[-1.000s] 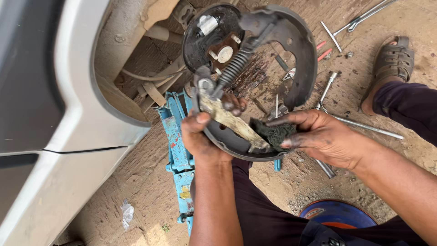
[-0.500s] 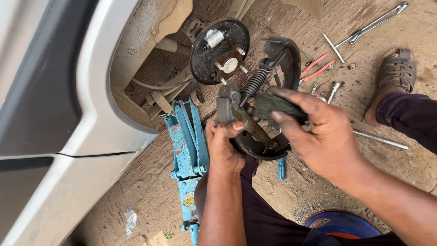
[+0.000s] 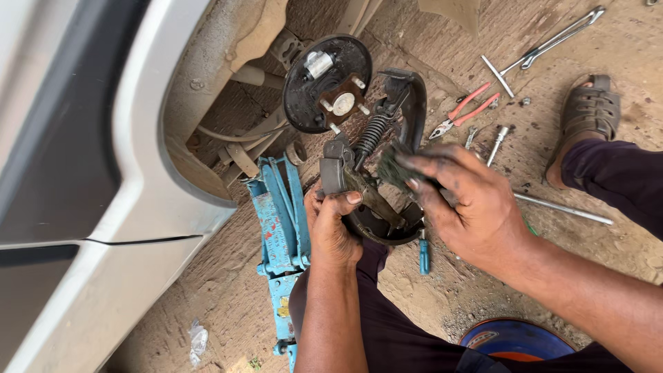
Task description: The person cleans and assembles components of a drum brake system using a cloth and pliers.
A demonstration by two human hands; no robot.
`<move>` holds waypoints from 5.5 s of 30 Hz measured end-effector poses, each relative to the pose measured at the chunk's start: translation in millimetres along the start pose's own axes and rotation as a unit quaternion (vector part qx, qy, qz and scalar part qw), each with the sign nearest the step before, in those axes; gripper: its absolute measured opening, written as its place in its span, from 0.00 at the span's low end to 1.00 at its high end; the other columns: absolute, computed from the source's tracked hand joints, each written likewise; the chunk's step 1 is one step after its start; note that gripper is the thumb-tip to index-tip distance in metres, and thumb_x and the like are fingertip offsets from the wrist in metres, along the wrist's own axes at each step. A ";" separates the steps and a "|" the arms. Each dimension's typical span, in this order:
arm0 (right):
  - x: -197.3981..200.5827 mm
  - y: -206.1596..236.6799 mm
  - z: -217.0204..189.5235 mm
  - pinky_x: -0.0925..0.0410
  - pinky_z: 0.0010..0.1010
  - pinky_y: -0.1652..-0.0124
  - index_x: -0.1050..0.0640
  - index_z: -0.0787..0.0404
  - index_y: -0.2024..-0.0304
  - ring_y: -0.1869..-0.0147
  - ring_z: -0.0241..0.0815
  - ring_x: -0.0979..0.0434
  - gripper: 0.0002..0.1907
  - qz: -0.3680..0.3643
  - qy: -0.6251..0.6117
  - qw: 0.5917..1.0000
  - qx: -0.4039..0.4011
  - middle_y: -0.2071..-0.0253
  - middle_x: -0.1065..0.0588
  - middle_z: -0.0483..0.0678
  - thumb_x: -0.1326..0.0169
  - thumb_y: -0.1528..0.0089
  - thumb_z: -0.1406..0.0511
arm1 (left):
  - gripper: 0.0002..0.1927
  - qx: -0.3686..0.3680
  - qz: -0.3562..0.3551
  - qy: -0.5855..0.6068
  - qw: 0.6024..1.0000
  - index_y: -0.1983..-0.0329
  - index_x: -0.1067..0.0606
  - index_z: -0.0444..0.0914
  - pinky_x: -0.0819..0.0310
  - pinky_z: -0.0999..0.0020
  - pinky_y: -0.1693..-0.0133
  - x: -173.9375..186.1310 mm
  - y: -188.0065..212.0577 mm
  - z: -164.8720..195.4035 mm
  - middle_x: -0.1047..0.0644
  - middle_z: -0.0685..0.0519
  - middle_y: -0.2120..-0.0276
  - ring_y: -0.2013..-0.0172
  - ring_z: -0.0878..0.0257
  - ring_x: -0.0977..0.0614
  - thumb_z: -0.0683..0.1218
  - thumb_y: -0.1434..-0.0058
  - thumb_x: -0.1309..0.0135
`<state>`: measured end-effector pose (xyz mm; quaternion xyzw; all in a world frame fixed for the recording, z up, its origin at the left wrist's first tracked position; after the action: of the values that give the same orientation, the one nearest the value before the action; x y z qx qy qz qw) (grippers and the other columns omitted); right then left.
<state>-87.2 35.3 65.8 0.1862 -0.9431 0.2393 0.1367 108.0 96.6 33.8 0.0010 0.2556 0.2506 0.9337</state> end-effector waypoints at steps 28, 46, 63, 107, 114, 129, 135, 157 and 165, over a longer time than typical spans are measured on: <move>15.1 -51.8 65.6 0.30 0.45 0.42 0.22 0.59 0.61 0.36 0.59 0.29 0.12 -0.236 0.220 0.873 0.367 0.44 0.28 0.57 0.40 0.47 0.65 | 0.18 0.169 0.085 -0.011 0.982 0.61 0.24 0.30 0.22 0.60 0.64 -27.5 0.3 2.0 0.23 0.46 0.68 0.68 0.55 0.21 0.41 0.57 0.47; 26.8 -95.9 42.7 0.23 0.31 0.62 0.20 0.57 0.70 0.67 0.36 0.19 0.09 -0.260 -0.111 0.936 -0.209 0.72 0.20 0.42 0.33 0.50 0.72 | 0.30 0.170 0.110 -0.076 0.976 0.50 0.30 0.31 0.21 0.58 0.60 -8.2 -1.8 -11.0 0.23 0.46 0.65 0.63 0.55 0.21 0.40 0.61 0.44; 30.5 -92.4 45.5 0.23 0.32 0.55 0.20 0.56 0.48 0.55 0.36 0.15 0.18 -0.197 -0.105 0.957 -0.188 0.53 0.18 0.48 0.42 0.42 0.69 | 0.14 0.137 0.000 -0.129 0.982 0.62 0.26 0.26 0.21 0.61 0.64 -29.4 0.5 -7.6 0.24 0.47 0.71 0.69 0.57 0.20 0.40 0.50 0.43; 10.0 21.6 22.4 0.30 0.44 0.40 0.21 0.73 0.51 0.38 0.57 0.27 0.21 -0.092 0.289 0.921 0.243 0.48 0.24 0.59 0.42 0.47 0.73 | 0.52 0.168 0.062 0.018 0.984 0.39 0.29 0.27 0.30 0.59 0.46 -50.3 -15.1 -59.7 0.23 0.41 0.47 0.49 0.51 0.23 0.78 0.38 0.65; 34.2 6.7 -49.0 0.23 0.34 0.51 0.17 0.58 0.53 0.53 0.42 0.16 0.15 -0.201 0.072 0.976 0.053 0.56 0.20 0.47 0.40 0.43 0.69 | 0.56 0.203 0.091 0.035 0.974 0.33 0.33 0.32 0.29 0.60 0.45 -54.6 -12.7 -30.6 0.23 0.47 0.46 0.48 0.54 0.22 0.81 0.45 0.67; 9.6 61.4 0.1 0.25 0.41 0.52 0.19 0.71 0.51 0.48 0.58 0.22 0.18 -0.099 0.314 0.911 0.250 0.54 0.22 0.57 0.42 0.45 0.72 | 0.55 0.274 0.115 0.137 0.945 0.35 0.33 0.28 0.28 0.54 0.51 -66.4 -10.7 -33.8 0.24 0.38 0.50 0.53 0.47 0.23 0.79 0.40 0.68; 62.5 18.2 31.5 0.27 0.30 0.57 0.22 0.62 0.52 0.57 0.39 0.22 0.07 -0.061 0.021 0.998 -0.018 0.60 0.24 0.45 0.44 0.34 0.71 | 0.21 0.197 0.098 0.051 0.974 0.47 0.25 0.39 0.22 0.54 0.58 -53.1 -12.6 -30.7 0.21 0.47 0.56 0.58 0.54 0.20 0.55 0.38 0.47; -2.9 4.0 -7.1 0.29 0.44 0.50 0.20 0.67 0.52 0.46 0.59 0.28 0.13 -0.126 0.294 0.924 0.210 0.49 0.28 0.55 0.38 0.40 0.71 | 0.13 0.180 0.138 0.275 0.934 0.55 0.25 0.37 0.22 0.55 0.66 -41.9 -45.9 -47.9 0.22 0.48 0.65 0.69 0.55 0.21 0.51 0.32 0.46; 14.8 111.8 40.2 0.25 0.43 0.60 0.18 0.57 0.62 0.55 0.50 0.23 0.10 -0.297 0.372 0.879 0.027 0.59 0.27 0.51 0.35 0.47 0.68 | 0.24 0.164 0.100 0.306 0.933 0.47 0.28 0.35 0.22 0.42 0.62 -35.8 -50.3 6.6 0.25 0.42 0.62 0.62 0.45 0.23 0.60 0.31 0.51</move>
<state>-153.8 102.1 -8.0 0.3583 -0.7166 0.2647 0.5367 108.0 36.7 50.1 0.1024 0.5651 0.2853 0.7673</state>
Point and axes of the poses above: each hand's wrist, its own y-axis away from the middle knuckle, its own x-axis out of the back of the hand, z = x × y, the point moved 1 cm from there along -y, towards the middle knuckle
